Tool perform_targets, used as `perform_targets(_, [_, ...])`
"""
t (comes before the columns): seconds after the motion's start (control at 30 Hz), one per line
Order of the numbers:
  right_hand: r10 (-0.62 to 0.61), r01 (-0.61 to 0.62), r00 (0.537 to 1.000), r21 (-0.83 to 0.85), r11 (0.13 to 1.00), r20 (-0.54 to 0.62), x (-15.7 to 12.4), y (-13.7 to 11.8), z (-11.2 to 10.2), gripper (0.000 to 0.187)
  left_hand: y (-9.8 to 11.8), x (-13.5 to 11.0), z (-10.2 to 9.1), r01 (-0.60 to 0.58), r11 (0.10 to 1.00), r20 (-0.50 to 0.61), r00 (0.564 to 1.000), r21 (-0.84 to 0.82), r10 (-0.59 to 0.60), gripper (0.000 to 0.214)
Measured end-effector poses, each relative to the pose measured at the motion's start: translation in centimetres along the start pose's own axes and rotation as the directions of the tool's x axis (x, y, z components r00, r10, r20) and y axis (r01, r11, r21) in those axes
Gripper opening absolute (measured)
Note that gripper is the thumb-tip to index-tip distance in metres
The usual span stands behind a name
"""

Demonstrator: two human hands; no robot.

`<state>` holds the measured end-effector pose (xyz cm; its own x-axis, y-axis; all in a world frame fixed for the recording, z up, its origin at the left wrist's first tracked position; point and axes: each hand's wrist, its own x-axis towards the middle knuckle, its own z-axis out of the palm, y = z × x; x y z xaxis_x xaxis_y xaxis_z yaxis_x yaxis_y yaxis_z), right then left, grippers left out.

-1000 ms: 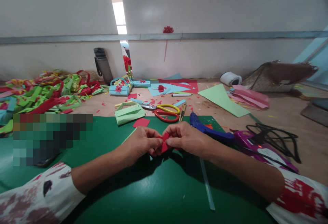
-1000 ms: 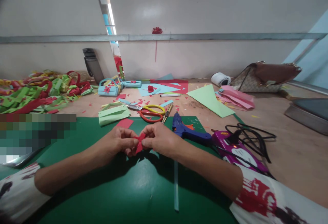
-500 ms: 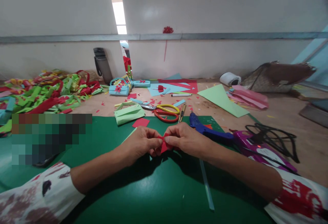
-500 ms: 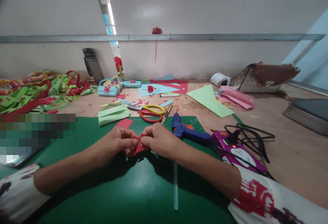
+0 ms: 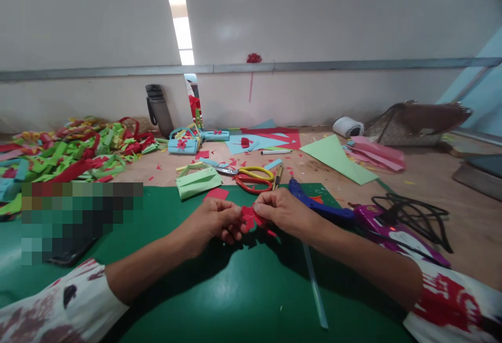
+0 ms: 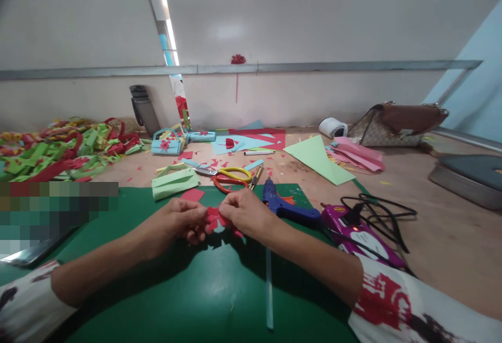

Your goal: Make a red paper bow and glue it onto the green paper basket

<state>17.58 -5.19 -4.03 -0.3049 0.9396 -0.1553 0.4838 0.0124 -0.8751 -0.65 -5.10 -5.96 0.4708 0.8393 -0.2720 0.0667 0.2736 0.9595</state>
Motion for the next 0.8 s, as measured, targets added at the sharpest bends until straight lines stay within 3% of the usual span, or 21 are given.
perform_targets(0.2, [-0.051,0.051,0.998,0.006,0.999,-0.031,0.4,0.5,0.2,0.023,0.0,0.4,0.1,-0.022,0.999,-0.047,0.999,-0.024,0.021,0.042])
perform_targets(0.53, [-0.126,0.126,0.991,-0.008,0.992,-0.036,-0.2,0.4,0.7,0.022,0.1,0.8,1.0,0.008,0.999,-0.029,1.000,0.036,-0.007,0.020])
perform_targets(0.7, [-0.204,0.208,0.970,0.020,0.978,-0.131,0.1,0.6,0.5,0.024,0.1,0.6,1.0,0.038,0.998,-0.049,0.998,-0.055,-0.040,0.021])
perform_targets(0.8, [-0.190,0.193,0.975,0.018,0.981,-0.119,0.2,0.7,0.4,0.023,0.0,0.5,1.0,0.025,0.992,-0.070,0.997,-0.122,-0.033,0.026])
